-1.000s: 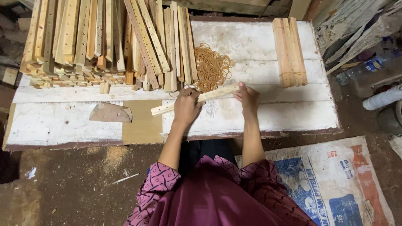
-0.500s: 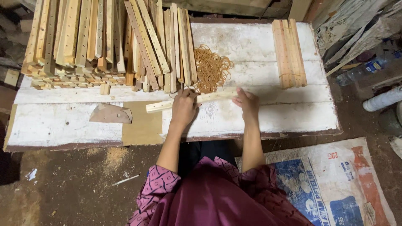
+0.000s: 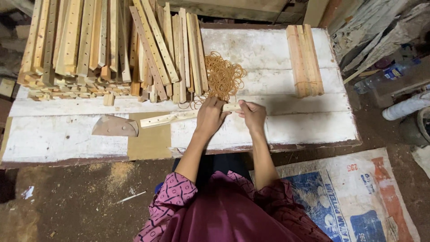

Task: Wrapping rubber bands around wooden slats

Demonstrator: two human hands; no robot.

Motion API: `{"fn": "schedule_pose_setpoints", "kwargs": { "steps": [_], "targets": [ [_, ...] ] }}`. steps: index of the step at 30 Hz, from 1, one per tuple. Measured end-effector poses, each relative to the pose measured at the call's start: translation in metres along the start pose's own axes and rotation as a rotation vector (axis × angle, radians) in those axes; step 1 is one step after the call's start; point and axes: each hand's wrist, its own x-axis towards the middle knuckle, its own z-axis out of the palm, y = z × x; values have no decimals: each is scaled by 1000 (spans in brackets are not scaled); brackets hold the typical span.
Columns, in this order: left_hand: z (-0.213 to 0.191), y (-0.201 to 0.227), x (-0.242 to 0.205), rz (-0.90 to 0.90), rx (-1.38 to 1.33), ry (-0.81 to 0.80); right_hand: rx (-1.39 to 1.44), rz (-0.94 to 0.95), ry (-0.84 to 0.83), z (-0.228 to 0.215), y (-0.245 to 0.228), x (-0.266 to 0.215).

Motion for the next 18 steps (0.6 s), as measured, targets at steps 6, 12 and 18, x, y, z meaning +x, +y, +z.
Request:
{"fn": "schedule_pose_setpoints", "kwargs": {
  "steps": [6, 12, 18],
  "targets": [
    [7, -11, -6, 75, 105, 71, -711, -165, -69, -6, 10, 48],
    [7, -10, -8, 92, 106, 95, -818, -73, -196, 19, -21, 66],
    [1, -8, -11, 96, 138, 108, -780, -12, -161, 18, -23, 70]
  ]
}}
